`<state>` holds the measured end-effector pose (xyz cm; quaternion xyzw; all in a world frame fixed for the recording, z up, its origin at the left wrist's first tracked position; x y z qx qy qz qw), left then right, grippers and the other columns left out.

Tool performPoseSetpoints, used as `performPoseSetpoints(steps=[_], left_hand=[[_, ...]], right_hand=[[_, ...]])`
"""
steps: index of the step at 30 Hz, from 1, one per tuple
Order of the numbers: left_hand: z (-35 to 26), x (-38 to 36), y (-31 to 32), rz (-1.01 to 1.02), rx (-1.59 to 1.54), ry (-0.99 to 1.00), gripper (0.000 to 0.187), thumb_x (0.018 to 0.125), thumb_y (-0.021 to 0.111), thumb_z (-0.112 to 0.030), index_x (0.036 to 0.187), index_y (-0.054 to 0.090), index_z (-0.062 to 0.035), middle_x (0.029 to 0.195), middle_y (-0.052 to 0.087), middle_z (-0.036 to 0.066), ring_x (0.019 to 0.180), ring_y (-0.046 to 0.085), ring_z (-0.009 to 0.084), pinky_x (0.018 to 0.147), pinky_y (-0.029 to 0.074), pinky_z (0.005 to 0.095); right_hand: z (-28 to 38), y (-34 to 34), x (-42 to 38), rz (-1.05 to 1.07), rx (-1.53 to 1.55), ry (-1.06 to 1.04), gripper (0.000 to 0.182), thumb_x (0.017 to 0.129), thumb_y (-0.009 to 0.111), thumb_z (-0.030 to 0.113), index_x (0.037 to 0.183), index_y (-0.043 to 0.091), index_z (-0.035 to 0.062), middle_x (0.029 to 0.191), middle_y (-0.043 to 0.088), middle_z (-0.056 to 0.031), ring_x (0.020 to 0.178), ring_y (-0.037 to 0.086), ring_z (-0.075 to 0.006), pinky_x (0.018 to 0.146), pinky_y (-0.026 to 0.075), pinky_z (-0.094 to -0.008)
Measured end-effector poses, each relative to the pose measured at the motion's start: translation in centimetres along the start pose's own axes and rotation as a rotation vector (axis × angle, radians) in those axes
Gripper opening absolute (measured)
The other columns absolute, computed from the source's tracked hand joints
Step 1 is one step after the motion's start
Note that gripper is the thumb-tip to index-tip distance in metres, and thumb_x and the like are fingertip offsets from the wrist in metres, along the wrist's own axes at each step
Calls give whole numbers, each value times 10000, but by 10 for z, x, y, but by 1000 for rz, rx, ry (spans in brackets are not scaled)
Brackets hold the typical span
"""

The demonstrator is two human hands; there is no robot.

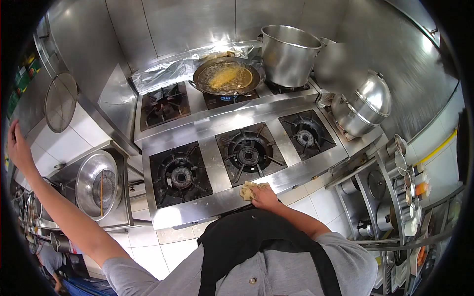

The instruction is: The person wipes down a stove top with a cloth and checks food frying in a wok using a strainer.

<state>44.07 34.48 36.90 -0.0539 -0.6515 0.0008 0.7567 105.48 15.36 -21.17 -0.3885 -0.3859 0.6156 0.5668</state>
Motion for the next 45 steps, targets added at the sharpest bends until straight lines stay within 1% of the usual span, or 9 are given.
performPoseSetpoints(steps=[6, 9, 11, 14, 19, 21, 33, 40, 45], left_hand=[[-2, 1, -3, 16, -57, -101, 290, 887, 488, -271, 1076, 630, -102, 1072, 632, 66, 1008, 579, 198, 862, 408, 269], [2, -1, 1, 19, 47, 5, 291, 888, 486, -278, 1072, 632, -107, 1072, 632, 62, 1003, 581, 195, 856, 410, 266], [-2, 0, -3, 0, -15, -154, 288, 888, 488, -282, 1073, 632, -114, 1075, 632, 57, 1000, 583, 191, 853, 411, 266], [6, -5, 5, 24, -158, -239, 288, 890, 488, -287, 1076, 631, -120, 1075, 631, 51, 1003, 582, 187, 849, 413, 265], [24, -6, 13, 96, -186, -263, 295, 894, 484, -294, 1084, 625, -118, 1079, 629, 55, 1020, 577, 182, 860, 408, 258], [32, -7, 19, 96, -252, -290, 300, 895, 482, -299, 1086, 622, -116, 1082, 627, 56, 1029, 575, 179, 867, 405, 254], [52, -9, 32, 114, -360, -304, 308, 896, 489, -286, 1098, 612, -88, 1086, 624, 62, 1040, 563, 151, 890, 388, 238], [22, -10, 17, 47, -291, -302, 304, 894, 493, -280, 1087, 619, -82, 1062, 634, 65, 1009, 579, 154, 875, 405, 248], [23, -10, 17, 45, -259, -256, 308, 890, 496, -284, 1087, 619, -83, 1057, 635, 68, 1003, 581, 156, 867, 409, 250]], right_hand=[[0, 0, 1, -19, 10, -8, 467, 742, 573, 269, 1151, 475, 65, 965, 610, -170, 928, 574, -325, 874, 368, -432], [4, -4, 0, -27, 13, -10, 449, 738, 575, 270, 1125, 480, 63, 961, 611, -170, 915, 577, -326, 863, 370, -432], [4, -4, 1, -39, 11, -25, 441, 737, 573, 267, 1116, 481, 61, 957, 611, -170, 912, 578, -329, 859, 370, -432], [2, 0, 1, -68, 1, -42, 435, 736, 571, 264, 1109, 480, 58, 948, 613, -172, 901, 580, -333, 853, 371, -432], [6, -2, 3, -77, -25, -83, 442, 730, 572, 259, 1107, 475, 50, 934, 614, -177, 882, 584, -341, 847, 373, -430], [0, 5, 5, 39, -1, 20, 454, 725, 577, 262, 1109, 471, 45, 927, 613, -185, 880, 582, -346, 845, 376, -426], [7, -4, 2, -15, -15, -17, 431, 726, 573, 260, 1096, 480, 61, 925, 616, -186, 903, 578, -339, 866, 365, -425], [6, -1, 0, -6, -9, 37, 427, 719, 585, 241, 1088, 474, 57, 915, 615, -183, 897, 579, -339, 858, 363, -436], [4, 3, 1, -82, -26, -55, 436, 732, 569, 288, 1098, 475, 71, 901, 612, -186, 859, 589, -338, 811, 382, -436]])
Point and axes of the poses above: each hand's wrist, its own x-axis towards the middle knuckle, its own y-axis out of the palm, z = x × y, the point moved 7 cm from there along x, towards the middle knuckle
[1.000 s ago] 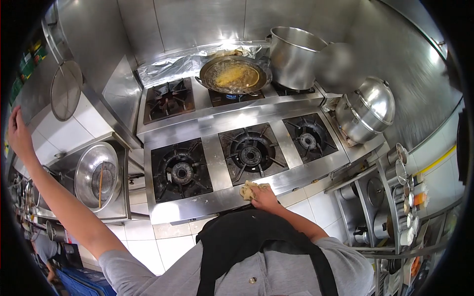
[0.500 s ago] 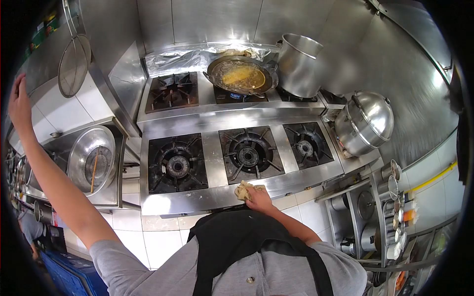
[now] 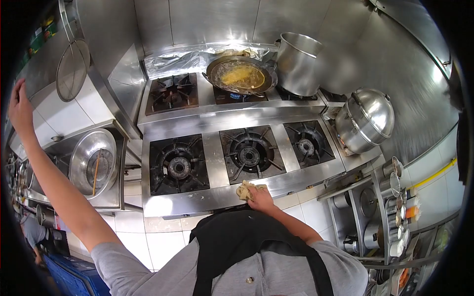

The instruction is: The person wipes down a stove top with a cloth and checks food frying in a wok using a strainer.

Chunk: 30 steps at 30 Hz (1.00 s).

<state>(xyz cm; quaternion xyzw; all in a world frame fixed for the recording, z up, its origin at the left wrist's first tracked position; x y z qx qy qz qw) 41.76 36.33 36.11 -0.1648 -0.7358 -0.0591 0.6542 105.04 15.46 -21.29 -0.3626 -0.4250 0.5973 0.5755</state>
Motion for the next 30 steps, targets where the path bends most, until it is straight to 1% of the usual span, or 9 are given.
performPoseSetpoints(steps=[2, 5, 9, 14, 19, 21, 25, 27, 30], left_hand=[[4, 1, 0, 6, -35, -53, 304, 889, 496, -282, 1085, 621, -87, 1050, 636, 71, 1004, 582, 159, 866, 408, 249], [-1, 1, -1, 25, -26, -59, 296, 889, 497, -278, 1083, 623, -93, 1044, 637, 75, 1003, 583, 163, 863, 410, 251], [-2, 1, -1, 27, -22, -22, 288, 888, 502, -274, 1081, 625, -99, 1048, 637, 80, 1001, 584, 170, 859, 414, 255], [-13, 2, -5, 50, 72, 52, 284, 887, 508, -278, 1081, 626, -106, 1049, 637, 82, 989, 589, 179, 852, 420, 260], [-17, 0, -6, 47, 78, -2, 278, 886, 509, -276, 1074, 630, -110, 1047, 636, 76, 987, 586, 173, 848, 420, 259], [-18, 1, -6, 48, 85, 3, 276, 886, 510, -275, 1071, 631, -111, 1048, 636, 73, 987, 585, 173, 847, 419, 259], [-17, 0, -6, 44, 56, 37, 279, 886, 508, -274, 1079, 630, -114, 1063, 632, 62, 991, 583, 179, 853, 417, 260], [-20, -2, -6, 49, 75, 34, 281, 886, 507, -274, 1082, 630, -113, 1070, 630, 61, 995, 582, 181, 857, 415, 261], [-21, -1, -7, 35, 85, 23, 286, 886, 506, -271, 1084, 628, -106, 1077, 626, 65, 1002, 579, 182, 864, 413, 261]], right_hand=[[0, 0, 1, 29, 0, 15, 442, 732, 570, 288, 1104, 473, 70, 905, 613, -188, 864, 588, -339, 814, 382, -436], [-2, 1, 1, 63, -4, 41, 450, 732, 572, 286, 1113, 471, 70, 917, 613, -191, 873, 584, -344, 820, 381, -436], [-3, 3, 1, 62, 0, 43, 472, 725, 607, 273, 1123, 462, 65, 912, 614, -174, 880, 582, -341, 844, 372, -431], [-3, 3, -2, 41, 8, 48, 483, 722, 602, 280, 1131, 465, 63, 947, 612, -168, 899, 577, -337, 854, 367, -437], [-1, -1, -2, 69, 11, 93, 477, 722, 594, 274, 1132, 469, 65, 968, 611, -169, 910, 576, -333, 858, 366, -435], [1, -4, -3, 4, 15, 34, 469, 736, 562, 291, 1147, 466, 86, 938, 611, -196, 859, 579, -372, 838, 389, -455], [0, -1, -2, 41, 24, 65, 477, 739, 558, 294, 1156, 462, 83, 936, 612, -198, 863, 579, -368, 835, 389, -455], [-2, 3, -3, 7, -15, 47, 501, 711, 607, 283, 1143, 460, 76, 959, 610, -175, 895, 585, -331, 844, 374, -437], [-3, 2, -2, 56, 6, 74, 479, 721, 597, 276, 1137, 467, 77, 983, 606, -192, 889, 584, -348, 859, 371, -443]])
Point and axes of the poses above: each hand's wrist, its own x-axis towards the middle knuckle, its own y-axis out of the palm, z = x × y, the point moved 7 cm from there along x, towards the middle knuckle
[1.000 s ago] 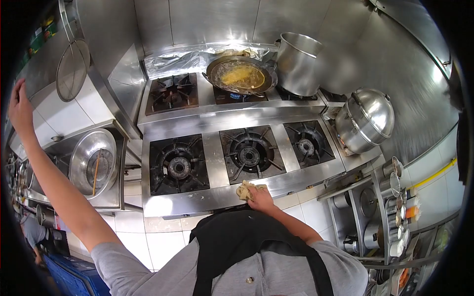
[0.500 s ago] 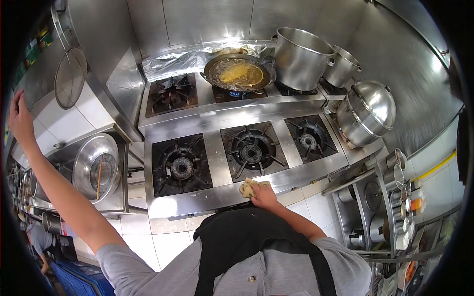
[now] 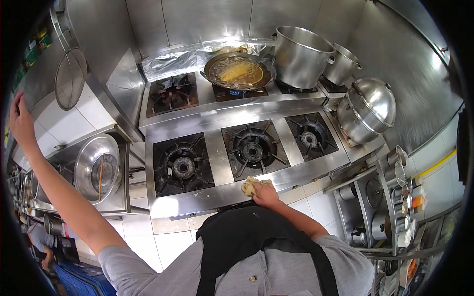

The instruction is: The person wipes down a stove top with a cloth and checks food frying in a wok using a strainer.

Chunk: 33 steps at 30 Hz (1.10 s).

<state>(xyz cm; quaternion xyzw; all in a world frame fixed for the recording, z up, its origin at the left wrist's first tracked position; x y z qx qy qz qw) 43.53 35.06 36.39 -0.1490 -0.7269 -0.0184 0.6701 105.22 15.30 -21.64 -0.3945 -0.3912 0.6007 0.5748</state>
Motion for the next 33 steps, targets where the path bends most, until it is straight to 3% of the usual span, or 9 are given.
performPoseSetpoints(steps=[4, 6, 7, 8, 11, 13, 15, 23, 33], left_hand=[[-2, 0, 2, 7, -30, -36, 286, 885, 505, -270, 1076, 629, -98, 1070, 628, 64, 1003, 578, 179, 864, 411, 259], [-1, -1, 0, 9, -28, -45, 284, 885, 507, -270, 1074, 630, -98, 1065, 630, 61, 999, 579, 174, 861, 412, 255], [0, -1, 0, -7, -65, -45, 281, 884, 509, -266, 1072, 631, -96, 1061, 631, 56, 992, 580, 166, 856, 413, 251], [0, -2, 0, -17, -102, -44, 278, 884, 511, -262, 1070, 631, -94, 1057, 633, 52, 985, 582, 158, 852, 414, 247], [-12, -5, -3, -31, -144, -102, 269, 878, 520, -251, 1052, 639, -85, 1041, 639, 45, 972, 584, 142, 847, 414, 237], [-4, 0, 0, -6, -107, -107, 266, 876, 521, -248, 1044, 644, -82, 1034, 641, 43, 972, 584, 139, 850, 414, 235], [5, 1, 5, 21, -62, -119, 264, 874, 523, -246, 1036, 648, -80, 1028, 644, 41, 973, 584, 137, 852, 413, 232], [-28, -4, -11, -37, 5, -108, 254, 870, 525, -261, 1022, 662, -110, 1026, 649, 35, 949, 594, 137, 836, 421, 239], [-36, -4, -13, -68, -103, -98, 235, 858, 551, -222, 993, 656, -61, 945, 655, 65, 880, 588, 138, 806, 429, 250]], right_hand=[[1, -19, 5, 66, 71, -5, 430, 737, 597, 258, 1105, 487, 64, 965, 604, -186, 875, 590, -337, 848, 399, -428], [-16, -65, 19, -83, 663, 131, 382, 757, 598, 229, 1080, 508, 46, 914, 593, -167, 861, 598, -294, 800, 442, -387], [-8, -138, 36, -267, 380, -136, 351, 767, 607, 217, 1052, 517, 34, 872, 577, -137, 861, 592, -242, 755, 464, -335], [-7, -212, 37, -487, 322, -35, 240, 791, 563, 170, 985, 537, 33, 870, 574, -125, 865, 574, -235, 757, 458, -330], [63, -453, -32, -1021, -345, -212, 197, 838, 452, 120, 954, 567, 9, 921, 604, -104, 849, 559, -224, 754, 439, -336], [96, -543, -91, -1292, -504, -266, 193, 837, 454, 117, 950, 568, 10, 916, 603, -102, 842, 559, -222, 749, 440, -334], [124, -594, -124, -1382, -577, -320, 188, 837, 456, 113, 947, 568, 10, 911, 602, -100, 836, 558, -219, 744, 441, -331], [163, -637, -124, -1363, -619, -330, 170, 834, 463, 100, 934, 568, 13, 889, 600, -93, 809, 557, -209, 723, 443, -322], [173, -627, -125, -1358, -609, -340, 147, 830, 472, 84, 918, 569, 15, 862, 596, -84, 776, 556, -197, 697, 447, -311]])
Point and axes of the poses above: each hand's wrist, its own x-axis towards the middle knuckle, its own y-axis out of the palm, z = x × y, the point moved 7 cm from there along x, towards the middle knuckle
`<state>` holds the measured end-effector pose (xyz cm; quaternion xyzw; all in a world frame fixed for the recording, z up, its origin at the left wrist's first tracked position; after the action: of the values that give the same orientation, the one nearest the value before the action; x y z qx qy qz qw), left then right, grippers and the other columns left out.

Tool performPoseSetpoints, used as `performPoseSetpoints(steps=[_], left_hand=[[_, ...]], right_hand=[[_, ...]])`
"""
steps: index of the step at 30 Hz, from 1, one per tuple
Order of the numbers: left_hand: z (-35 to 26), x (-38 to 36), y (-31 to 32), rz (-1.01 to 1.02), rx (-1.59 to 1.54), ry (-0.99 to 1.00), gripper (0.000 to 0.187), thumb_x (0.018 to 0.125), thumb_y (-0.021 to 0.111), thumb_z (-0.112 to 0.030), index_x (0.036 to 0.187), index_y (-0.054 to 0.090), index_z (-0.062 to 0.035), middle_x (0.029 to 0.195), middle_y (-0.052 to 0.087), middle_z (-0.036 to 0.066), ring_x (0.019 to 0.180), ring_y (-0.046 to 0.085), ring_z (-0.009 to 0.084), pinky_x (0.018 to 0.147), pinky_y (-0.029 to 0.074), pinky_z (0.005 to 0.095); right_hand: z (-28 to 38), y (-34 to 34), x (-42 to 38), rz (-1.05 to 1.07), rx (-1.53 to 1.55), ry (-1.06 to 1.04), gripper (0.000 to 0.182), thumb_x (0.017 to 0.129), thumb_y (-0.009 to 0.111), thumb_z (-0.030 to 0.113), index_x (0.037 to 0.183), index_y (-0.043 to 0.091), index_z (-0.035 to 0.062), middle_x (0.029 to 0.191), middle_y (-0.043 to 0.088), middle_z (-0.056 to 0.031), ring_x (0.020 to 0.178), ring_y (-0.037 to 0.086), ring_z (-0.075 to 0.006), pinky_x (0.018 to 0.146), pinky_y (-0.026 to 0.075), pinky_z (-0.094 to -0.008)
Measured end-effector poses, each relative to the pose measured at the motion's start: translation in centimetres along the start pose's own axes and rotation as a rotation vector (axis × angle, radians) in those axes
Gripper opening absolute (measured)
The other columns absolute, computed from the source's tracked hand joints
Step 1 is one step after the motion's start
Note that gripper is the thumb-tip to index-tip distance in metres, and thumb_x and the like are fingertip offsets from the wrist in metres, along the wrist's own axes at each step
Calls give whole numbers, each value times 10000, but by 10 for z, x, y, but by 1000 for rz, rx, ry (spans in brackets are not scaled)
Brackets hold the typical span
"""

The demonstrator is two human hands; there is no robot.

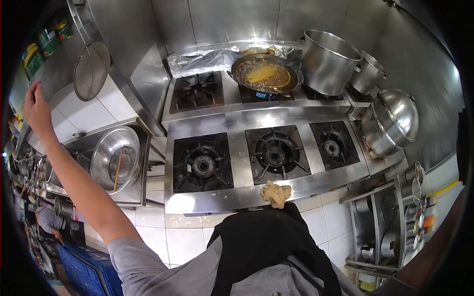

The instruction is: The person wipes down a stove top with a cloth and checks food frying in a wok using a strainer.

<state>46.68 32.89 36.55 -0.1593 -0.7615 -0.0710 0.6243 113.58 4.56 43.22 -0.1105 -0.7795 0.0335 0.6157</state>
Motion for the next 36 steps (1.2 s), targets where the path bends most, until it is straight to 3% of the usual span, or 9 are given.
performPoseSetpoints(steps=[20, 24, 27, 30, 32, 33, 34, 35, 36], left_hand=[[8, 4, -1, 10, 103, -37, 271, 872, 528, -272, 1039, 652, -98, 1041, 646, 63, 968, 596, 158, 839, 422, 250], [25, 4, 6, 31, 33, -50, 276, 872, 529, -281, 1037, 651, -95, 1046, 644, 68, 975, 594, 159, 846, 418, 249], [33, 5, 9, 32, -61, -31, 280, 875, 527, -277, 1047, 645, -91, 1033, 645, 67, 967, 594, 157, 843, 415, 243], [31, 3, 8, 23, -82, -23, 272, 880, 522, -262, 1048, 640, -84, 1029, 643, 63, 972, 586, 153, 843, 409, 239], [15, -2, 0, 22, -36, -51, 262, 880, 522, -250, 1040, 640, -79, 1029, 641, 64, 972, 583, 151, 843, 409, 241], [9, -2, 0, 47, -7, -62, 252, 880, 523, -238, 1032, 640, -74, 1030, 640, 65, 972, 580, 150, 842, 408, 242], [9, -2, 2, 37, -27, -45, 241, 879, 525, -222, 1024, 637, -66, 1027, 637, 69, 961, 579, 154, 839, 411, 246], [10, 0, 3, 31, -29, -31, 241, 879, 525, -222, 1024, 637, -66, 1027, 637, 69, 961, 579, 154, 839, 411, 246], [12, 0, 4, 17, -18, -32, 239, 878, 526, -219, 1025, 637, -67, 1021, 638, 70, 960, 579, 154, 840, 411, 247]], right_hand=[[15, 4, 16, -83, 121, -15, 106, 823, 491, 51, 885, 571, 20, 807, 590, -66, 709, 554, -173, 645, 454, -288], [41, -9, -16, -267, 335, 50, 98, 822, 494, 44, 878, 572, 22, 796, 588, -63, 696, 553, -168, 635, 455, -284], [63, 17, -73, -325, 675, 270, 93, 821, 497, 39, 874, 572, 22, 788, 587, -60, 686, 553, -164, 627, 456, -280], [107, 119, -177, 9, 1100, 751, 88, 820, 500, 34, 869, 572, 23, 780, 586, -57, 676, 552, -161, 619, 457, -277], [168, 207, -310, 589, 1260, 1042, 85, 819, 502, 31, 865, 572, 24, 775, 586, -55, 670, 552, -158, 614, 458, -274], [196, 245, -398, 831, 1140, 840, 110, 821, 508, 39, 900, 584, 47, 724, 562, -61, 664, 543, -144, 622, 461, -286], [223, 256, -457, 935, 1079, 695, 166, 826, 526, 113, 978, 567, 59, 737, 578, -102, 661, 575, -206, 655, 467, -345], [233, 238, -482, 1151, 625, 676, 194, 801, 546, 198, 919, 563, 45, 767, 593, -160, 701, 595, -297, 691, 456, -409], [243, 235, -518, 1259, 614, 551, 213, 790, 548, 229, 888, 558, 41, 780, 601, -171, 731, 595, -323, 702, 447, -432]])
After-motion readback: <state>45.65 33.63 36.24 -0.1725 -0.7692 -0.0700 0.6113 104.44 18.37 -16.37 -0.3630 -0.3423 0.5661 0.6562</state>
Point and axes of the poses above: each hand's wrist, its own x-axis towards the middle knuckle, its own y-axis out of the palm, z = x × y, the point moved 7 cm from there along x, towards the middle knuckle
